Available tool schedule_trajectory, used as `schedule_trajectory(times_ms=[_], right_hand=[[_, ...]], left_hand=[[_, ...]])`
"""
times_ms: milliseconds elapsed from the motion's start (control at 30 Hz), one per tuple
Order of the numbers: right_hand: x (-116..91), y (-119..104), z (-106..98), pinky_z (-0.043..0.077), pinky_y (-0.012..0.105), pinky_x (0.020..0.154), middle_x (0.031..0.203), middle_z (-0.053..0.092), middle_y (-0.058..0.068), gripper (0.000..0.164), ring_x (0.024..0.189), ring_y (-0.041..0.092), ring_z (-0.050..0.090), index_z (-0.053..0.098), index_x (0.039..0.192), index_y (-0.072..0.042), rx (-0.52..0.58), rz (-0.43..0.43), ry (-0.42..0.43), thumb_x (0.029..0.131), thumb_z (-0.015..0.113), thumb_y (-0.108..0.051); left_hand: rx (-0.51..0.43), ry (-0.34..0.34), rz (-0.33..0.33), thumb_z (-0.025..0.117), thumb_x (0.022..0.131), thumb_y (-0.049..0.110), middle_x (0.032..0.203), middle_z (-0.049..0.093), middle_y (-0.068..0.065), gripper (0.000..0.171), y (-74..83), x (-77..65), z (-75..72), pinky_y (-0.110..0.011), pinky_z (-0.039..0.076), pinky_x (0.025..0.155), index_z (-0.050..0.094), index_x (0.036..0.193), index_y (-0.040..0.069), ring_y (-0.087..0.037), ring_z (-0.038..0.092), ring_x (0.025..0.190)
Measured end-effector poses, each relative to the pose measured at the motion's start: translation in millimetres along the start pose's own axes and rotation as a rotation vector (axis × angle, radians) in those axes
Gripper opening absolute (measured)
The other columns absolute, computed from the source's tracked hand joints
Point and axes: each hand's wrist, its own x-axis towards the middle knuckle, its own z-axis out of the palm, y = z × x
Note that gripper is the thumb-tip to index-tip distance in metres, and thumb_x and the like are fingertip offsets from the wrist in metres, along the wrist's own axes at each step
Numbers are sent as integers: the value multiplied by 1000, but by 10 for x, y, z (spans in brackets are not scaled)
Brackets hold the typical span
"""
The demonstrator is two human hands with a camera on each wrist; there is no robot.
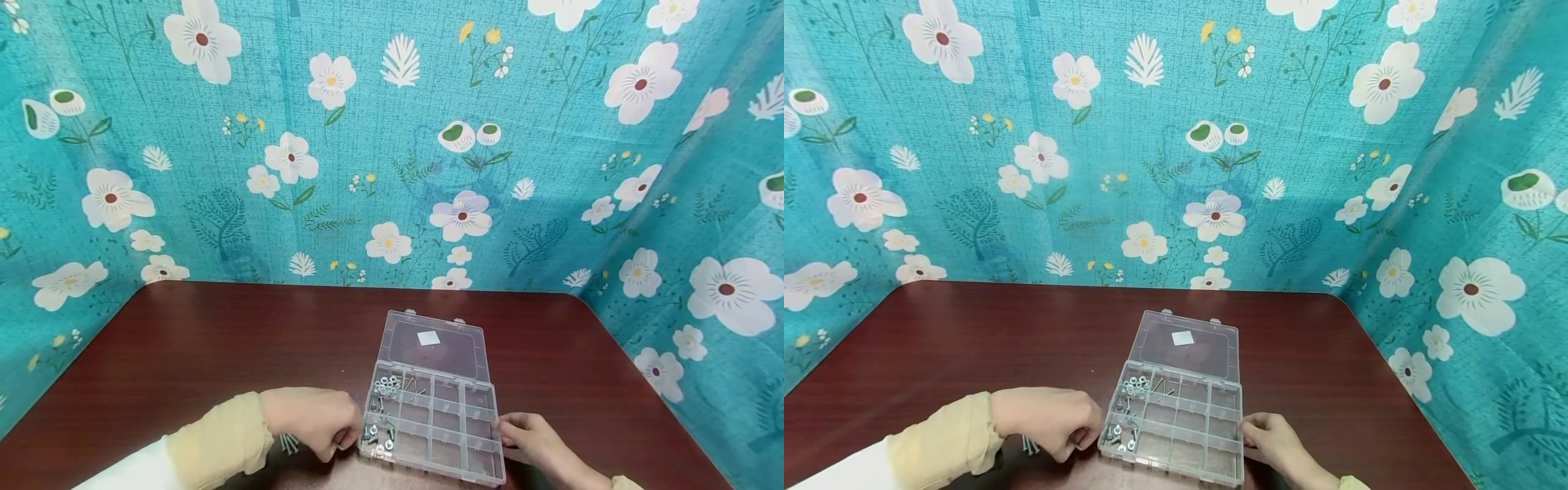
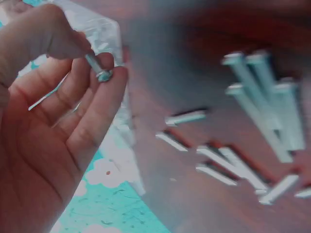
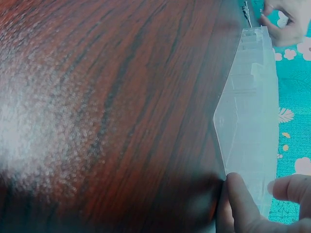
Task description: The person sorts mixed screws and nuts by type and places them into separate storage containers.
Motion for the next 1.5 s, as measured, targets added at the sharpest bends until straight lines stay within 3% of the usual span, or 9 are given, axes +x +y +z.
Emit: schedule_trajectory(times_ms=[167, 300, 433, 700, 867, 967, 1100, 1367, 1500], right_hand=[[-2, 6, 3, 53, 42, 80, 95, 59, 13, 43, 87, 19, 56, 43, 110, 27, 6, -5, 0, 90, 47, -11], [-11, 10, 2, 54, 41, 80, 95, 59, 12, 43, 87, 18, 57, 43, 110, 27, 7, -12, -11, 91, 48, -11], [-6, 6, 7, 53, 41, 80, 94, 59, 11, 43, 87, 18, 57, 43, 109, 28, 16, -10, -8, 90, 47, -10], [2, -21, 16, 54, 42, 80, 95, 59, 13, 41, 87, 19, 57, 44, 109, 27, 9, 16, 21, 90, 47, -10], [0, -34, 19, 54, 42, 80, 96, 59, 14, 42, 86, 18, 57, 43, 110, 27, 8, 23, 25, 91, 47, -10], [6, -32, 21, 54, 42, 80, 96, 59, 14, 42, 86, 18, 57, 43, 110, 27, 7, 24, 28, 91, 47, -10], [2, -29, 15, 54, 41, 80, 95, 58, 13, 42, 86, 17, 56, 43, 110, 27, -7, 16, 22, 92, 47, -10], [-10, -20, 6, 54, 40, 80, 96, 58, 14, 42, 87, 18, 54, 43, 112, 26, -21, 6, 19, 92, 48, -11], [8, -17, 22, 54, 41, 79, 95, 58, 14, 42, 86, 18, 55, 43, 111, 26, -23, 21, 37, 92, 48, -11]], left_hand=[[-150, 25, 15, 67, 62, -4, 63, 49, 12, 23, 39, 183, -123, -5, 36, 52, 55, 70, 14, 7, 41, 57], [-297, 75, -8, 64, 65, -5, 64, 56, 6, 19, 45, 359, -198, -6, 40, 54, 60, 77, 10, 7, 44, 57], [-369, 141, -44, 62, 69, -6, 65, 56, 6, 18, 35, 539, -245, -8, 41, 56, 64, 81, 7, 5, 46, 58], [-366, 218, -163, 62, 73, -7, 61, 53, 8, 14, 37, 830, -227, -11, 36, 53, 66, 78, 6, 2, 44, 55], [-343, 234, -232, 63, 73, -5, 62, 55, 7, 13, 32, 929, -175, -12, 38, 54, 66, 77, 7, 1, 46, 58], [-332, 235, -234, 63, 75, -4, 65, 57, 6, 12, 6, 923, -159, -12, 40, 56, 65, 79, 6, 0, 48, 60], [-317, 215, -179, 62, 78, -2, 71, 60, 5, 10, -52, 823, -188, -12, 43, 59, 65, 84, 6, 0, 51, 64], [-238, 156, -104, 62, 80, 1, 79, 64, 4, 12, -98, 448, -244, -11, 46, 66, 65, 89, 7, 2, 54, 70], [-132, 143, -93, 65, 76, 1, 79, 63, 6, 15, -100, 238, -219, -11, 45, 65, 65, 88, 10, 2, 54, 70]])
